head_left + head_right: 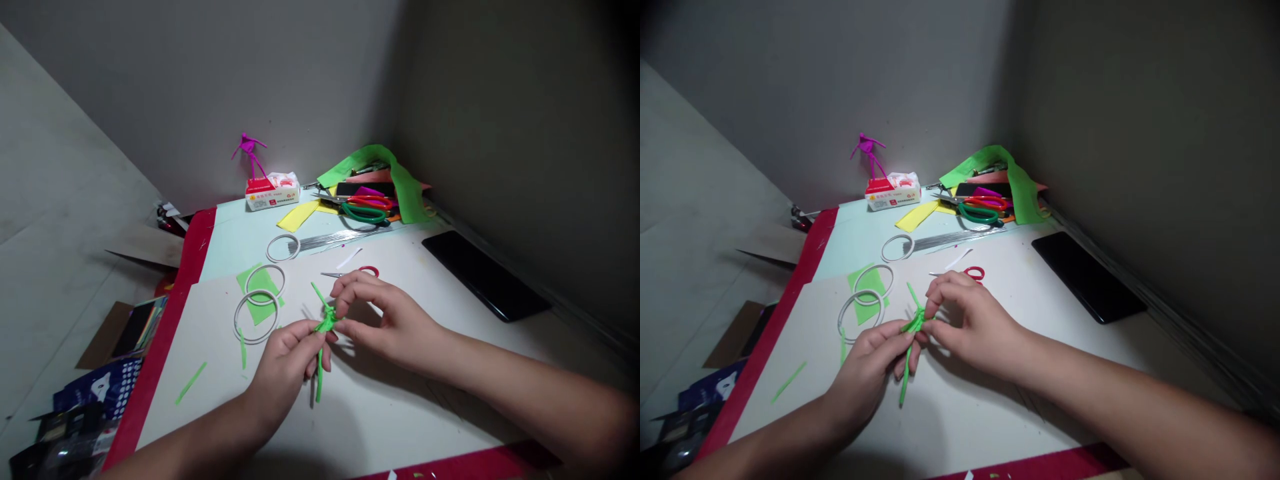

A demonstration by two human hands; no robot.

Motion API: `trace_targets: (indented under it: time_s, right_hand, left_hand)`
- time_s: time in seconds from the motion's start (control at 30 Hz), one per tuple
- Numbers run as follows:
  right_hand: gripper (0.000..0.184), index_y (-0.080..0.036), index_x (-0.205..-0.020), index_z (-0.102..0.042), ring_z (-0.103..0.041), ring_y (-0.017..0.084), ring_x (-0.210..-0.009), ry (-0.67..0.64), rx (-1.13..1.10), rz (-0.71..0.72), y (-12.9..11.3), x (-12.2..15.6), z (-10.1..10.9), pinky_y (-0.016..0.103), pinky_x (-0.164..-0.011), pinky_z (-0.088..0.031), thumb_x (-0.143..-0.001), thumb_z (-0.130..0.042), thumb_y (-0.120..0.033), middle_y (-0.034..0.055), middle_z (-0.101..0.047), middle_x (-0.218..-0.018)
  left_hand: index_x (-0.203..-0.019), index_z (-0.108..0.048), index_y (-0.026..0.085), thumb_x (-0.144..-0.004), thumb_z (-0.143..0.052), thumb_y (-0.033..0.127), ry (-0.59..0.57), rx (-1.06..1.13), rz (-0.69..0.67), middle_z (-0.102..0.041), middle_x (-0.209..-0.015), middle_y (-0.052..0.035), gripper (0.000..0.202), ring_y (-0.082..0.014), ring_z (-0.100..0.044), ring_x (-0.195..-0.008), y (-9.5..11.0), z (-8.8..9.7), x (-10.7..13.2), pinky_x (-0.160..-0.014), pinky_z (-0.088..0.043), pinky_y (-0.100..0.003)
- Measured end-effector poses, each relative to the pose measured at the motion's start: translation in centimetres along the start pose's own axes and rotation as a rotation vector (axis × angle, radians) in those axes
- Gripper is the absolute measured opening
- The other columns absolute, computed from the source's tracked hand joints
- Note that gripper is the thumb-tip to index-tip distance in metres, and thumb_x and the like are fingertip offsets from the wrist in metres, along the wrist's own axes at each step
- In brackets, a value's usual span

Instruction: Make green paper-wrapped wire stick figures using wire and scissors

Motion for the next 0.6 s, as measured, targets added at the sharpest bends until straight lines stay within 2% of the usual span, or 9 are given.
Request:
trace_targets:
  time_s: [0.17, 0.47, 0.6]
  right_hand:
    - [0.01, -0.018, -0.077, -0.06, -0.055, 0.018, -0.099, -0.018, -0.019, -0.01, -0.4, 0.1, -0.2, 0.033, -0.089, -0.042, -0.081, -0.061, -0.009, 0.0047, -0.059, -0.098]
    - [0.011, -0.019, -0.084, -0.054, -0.053, 0.018, -0.098, -0.071, 0.059, 0.165, -1.7, 0.4, -0.7, 0.034, -0.088, -0.042, -0.088, -0.051, -0.009, 0.006, -0.056, -0.1]
    - [0.013, -0.021, -0.091, -0.052, -0.052, 0.019, -0.099, -0.041, 0.106, 0.191, -1.9, 0.5, -0.7, 0.036, -0.087, -0.043, -0.085, -0.057, -0.011, 0.0068, -0.056, -0.103]
  left_hand:
    - [-0.077, -0.064, 0.014, -0.088, -0.05, 0.023, -0.003, 0.012, -0.008, -0.054, -0.056, 0.0021, 0.02, -0.0084, -0.034, -0.05, 0.0, 0.0, 0.1, -0.052, -0.027, -0.023]
    - [-0.072, -0.061, 0.015, -0.087, -0.049, 0.022, -0.016, 0.121, 0.002, -0.056, -0.056, 0.0017, 0.02, -0.0081, -0.035, -0.048, 0.1, 0.2, -0.2, -0.049, -0.027, -0.022]
    - [-0.066, -0.058, 0.015, -0.086, -0.051, 0.025, -0.009, 0.104, -0.004, -0.053, -0.054, 0.0016, 0.024, -0.0089, -0.034, -0.048, 0.2, 0.2, -0.2, -0.05, -0.028, -0.023]
Point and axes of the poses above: each hand's wrist, its own x-axis away from the middle knuckle, its own z-axis out of the back of the hand, y = z × x, the point moved 8 cm from there along -x, towards the middle knuckle
